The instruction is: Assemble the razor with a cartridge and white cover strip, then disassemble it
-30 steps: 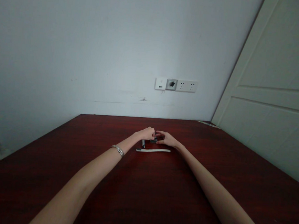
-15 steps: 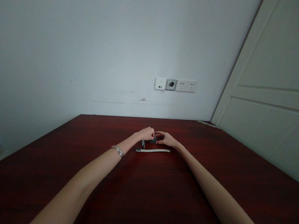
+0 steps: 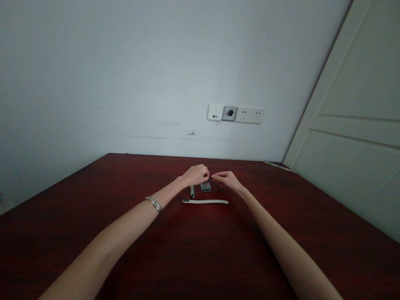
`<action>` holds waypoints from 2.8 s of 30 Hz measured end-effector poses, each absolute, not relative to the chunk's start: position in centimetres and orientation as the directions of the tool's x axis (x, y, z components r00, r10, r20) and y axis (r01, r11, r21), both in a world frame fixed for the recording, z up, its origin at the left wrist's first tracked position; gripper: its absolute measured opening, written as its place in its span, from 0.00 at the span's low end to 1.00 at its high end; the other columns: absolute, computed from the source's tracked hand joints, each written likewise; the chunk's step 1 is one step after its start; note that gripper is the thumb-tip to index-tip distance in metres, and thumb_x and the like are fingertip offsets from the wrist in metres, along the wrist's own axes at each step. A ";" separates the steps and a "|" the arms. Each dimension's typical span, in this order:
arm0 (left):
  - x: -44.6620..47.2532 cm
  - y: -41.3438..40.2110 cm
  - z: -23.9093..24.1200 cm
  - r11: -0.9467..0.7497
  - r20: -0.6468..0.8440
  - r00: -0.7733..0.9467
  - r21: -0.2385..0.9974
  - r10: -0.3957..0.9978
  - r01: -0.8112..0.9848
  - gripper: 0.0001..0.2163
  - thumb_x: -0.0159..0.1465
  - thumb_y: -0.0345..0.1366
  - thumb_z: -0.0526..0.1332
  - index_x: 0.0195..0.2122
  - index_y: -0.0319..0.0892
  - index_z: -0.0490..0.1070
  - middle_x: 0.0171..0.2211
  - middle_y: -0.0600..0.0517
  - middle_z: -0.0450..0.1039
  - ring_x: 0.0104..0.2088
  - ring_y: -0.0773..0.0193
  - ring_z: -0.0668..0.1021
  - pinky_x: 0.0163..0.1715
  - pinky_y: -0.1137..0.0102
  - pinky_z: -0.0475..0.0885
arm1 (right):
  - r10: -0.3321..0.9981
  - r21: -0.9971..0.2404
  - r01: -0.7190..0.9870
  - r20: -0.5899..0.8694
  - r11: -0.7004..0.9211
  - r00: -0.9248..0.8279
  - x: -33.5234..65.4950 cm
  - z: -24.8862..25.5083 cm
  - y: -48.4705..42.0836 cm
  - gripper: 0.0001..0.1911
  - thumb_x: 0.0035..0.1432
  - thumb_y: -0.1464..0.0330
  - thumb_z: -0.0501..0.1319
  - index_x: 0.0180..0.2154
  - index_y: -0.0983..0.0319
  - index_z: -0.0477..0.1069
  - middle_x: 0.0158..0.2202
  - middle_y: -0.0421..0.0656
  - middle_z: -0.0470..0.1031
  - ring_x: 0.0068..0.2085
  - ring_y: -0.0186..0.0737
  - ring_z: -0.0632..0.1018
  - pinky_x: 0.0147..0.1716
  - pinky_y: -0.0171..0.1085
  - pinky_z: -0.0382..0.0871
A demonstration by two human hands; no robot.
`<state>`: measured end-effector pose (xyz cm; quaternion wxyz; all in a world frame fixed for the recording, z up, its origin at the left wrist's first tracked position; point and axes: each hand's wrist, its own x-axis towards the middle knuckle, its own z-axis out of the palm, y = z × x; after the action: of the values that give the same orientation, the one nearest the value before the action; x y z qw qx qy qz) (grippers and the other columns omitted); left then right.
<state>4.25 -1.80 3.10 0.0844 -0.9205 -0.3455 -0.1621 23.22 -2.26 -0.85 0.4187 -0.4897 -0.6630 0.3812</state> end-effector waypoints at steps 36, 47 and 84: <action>1.4 -2.4 1.3 -0.817 0.428 0.774 -0.126 0.467 0.562 0.10 0.63 0.37 0.54 0.37 0.40 0.72 0.35 0.49 0.71 0.39 0.64 0.70 0.38 0.72 0.66 | 0.852 -0.755 0.504 0.136 0.420 -0.506 22.5 1.2 0.1 0.15 0.44 0.64 0.61 0.31 0.68 0.78 0.25 0.43 0.75 0.23 0.30 0.66 0.20 0.29 0.58; 1.2 -2.7 1.2 -0.780 0.389 0.729 -0.039 0.563 0.624 0.09 0.63 0.37 0.54 0.37 0.41 0.72 0.36 0.49 0.71 0.42 0.63 0.69 0.39 0.71 0.66 | 0.798 -0.692 0.509 0.161 0.511 -0.581 21.8 1.1 0.7 0.10 0.44 0.69 0.59 0.27 0.67 0.78 0.26 0.43 0.77 0.27 0.34 0.73 0.31 0.32 0.65; 2.3 -1.8 0.0 -0.701 0.170 0.687 0.303 0.707 0.646 0.19 0.52 0.35 0.63 0.46 0.38 0.66 0.37 0.47 0.74 0.36 0.60 0.76 0.33 0.71 0.68 | 0.779 -0.252 0.738 0.214 0.627 -0.589 20.5 0.1 -0.2 0.08 0.47 0.75 0.59 0.27 0.66 0.78 0.33 0.47 0.72 0.35 0.37 0.70 0.36 0.31 0.62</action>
<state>2.32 -1.84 -0.04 -0.1099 -0.9118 -0.3709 -0.1377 20.52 -0.20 0.06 0.1532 -0.4267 -0.8887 0.0681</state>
